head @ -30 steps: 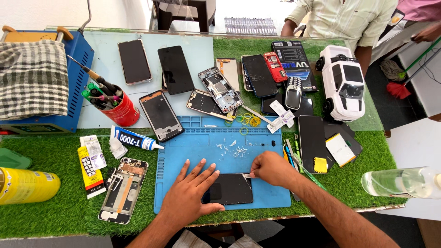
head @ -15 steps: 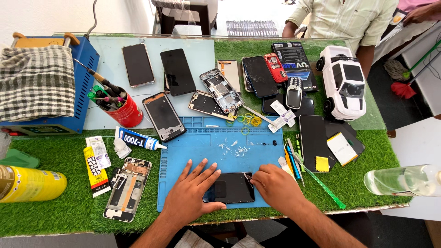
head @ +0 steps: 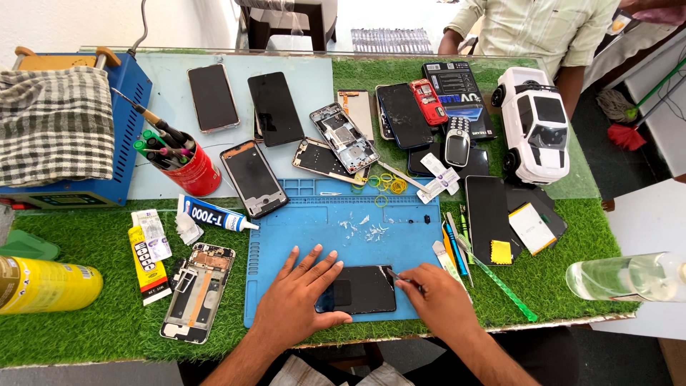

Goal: The person holds a smartphone flat on a blue mat and uses a thin blade to pry along the edge of the phone's screen, working around the seam to separate the display. Other phones and disassembled phone parts lie on the workbench around them.

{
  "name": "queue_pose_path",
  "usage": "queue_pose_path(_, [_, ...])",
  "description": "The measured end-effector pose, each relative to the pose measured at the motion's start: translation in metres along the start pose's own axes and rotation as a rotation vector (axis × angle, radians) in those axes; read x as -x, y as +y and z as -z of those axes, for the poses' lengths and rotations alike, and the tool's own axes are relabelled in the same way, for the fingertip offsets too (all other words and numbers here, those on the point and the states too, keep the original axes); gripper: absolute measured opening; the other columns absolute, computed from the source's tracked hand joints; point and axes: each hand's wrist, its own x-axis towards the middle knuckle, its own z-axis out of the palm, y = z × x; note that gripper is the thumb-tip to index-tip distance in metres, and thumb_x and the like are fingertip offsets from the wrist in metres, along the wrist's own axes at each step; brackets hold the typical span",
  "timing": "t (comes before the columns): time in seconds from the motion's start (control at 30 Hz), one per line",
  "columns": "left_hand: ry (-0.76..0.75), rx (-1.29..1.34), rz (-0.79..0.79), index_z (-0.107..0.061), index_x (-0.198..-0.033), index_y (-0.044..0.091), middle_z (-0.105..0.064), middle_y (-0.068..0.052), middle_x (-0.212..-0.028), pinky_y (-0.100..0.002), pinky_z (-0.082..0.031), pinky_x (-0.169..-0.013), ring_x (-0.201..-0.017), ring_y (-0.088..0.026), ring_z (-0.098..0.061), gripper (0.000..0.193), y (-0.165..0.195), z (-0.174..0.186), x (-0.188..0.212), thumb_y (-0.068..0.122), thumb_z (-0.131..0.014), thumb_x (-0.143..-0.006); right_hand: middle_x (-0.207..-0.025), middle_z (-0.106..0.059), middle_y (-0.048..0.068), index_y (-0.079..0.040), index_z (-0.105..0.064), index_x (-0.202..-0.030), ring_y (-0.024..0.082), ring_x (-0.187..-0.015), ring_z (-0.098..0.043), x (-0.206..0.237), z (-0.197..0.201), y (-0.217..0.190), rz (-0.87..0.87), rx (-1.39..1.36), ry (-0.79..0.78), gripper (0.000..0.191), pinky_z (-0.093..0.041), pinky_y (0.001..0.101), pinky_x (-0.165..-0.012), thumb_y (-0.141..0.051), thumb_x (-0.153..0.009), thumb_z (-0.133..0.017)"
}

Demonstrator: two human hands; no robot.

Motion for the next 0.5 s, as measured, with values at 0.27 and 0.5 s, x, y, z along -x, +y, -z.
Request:
queue_pose_path(0.27, [0.005, -0.012, -0.005, -0.056, -0.141, 0.009, -0.054, -0.01, -0.149, -0.057, -0.019, -0.12, -0.146, -0.03, -0.036, 0.093, 0.001, 0.001, 0.0, 0.075, -0.071, -0.076, -0.075, -0.079, 0.001, -0.012, -0.083, -0.103, 0.008, -0.058, -0.059, 0.004, 0.0, 0.025, -0.4, -0.27, -0.178, 0.021, -0.047, 0.0267, -0.053, -0.026, -0.087, -0.078])
queue_pose_path(0.5, [0.01, -0.011, -0.01, -0.056, -0.141, 0.01, -0.053, -0.01, -0.149, -0.057, -0.019, -0.12, -0.146, -0.03, -0.036, 0.093, 0.0, 0.001, 0.0, 0.075, -0.07, -0.076, -0.077, -0.08, -0.002, -0.011, -0.082, -0.099, 0.004, -0.065, -0.069, 0.005, -0.001, 0.024, -0.286, -0.264, -0.144, 0.02, -0.055, 0.0233, -0.059, -0.025, -0.087, -0.077])
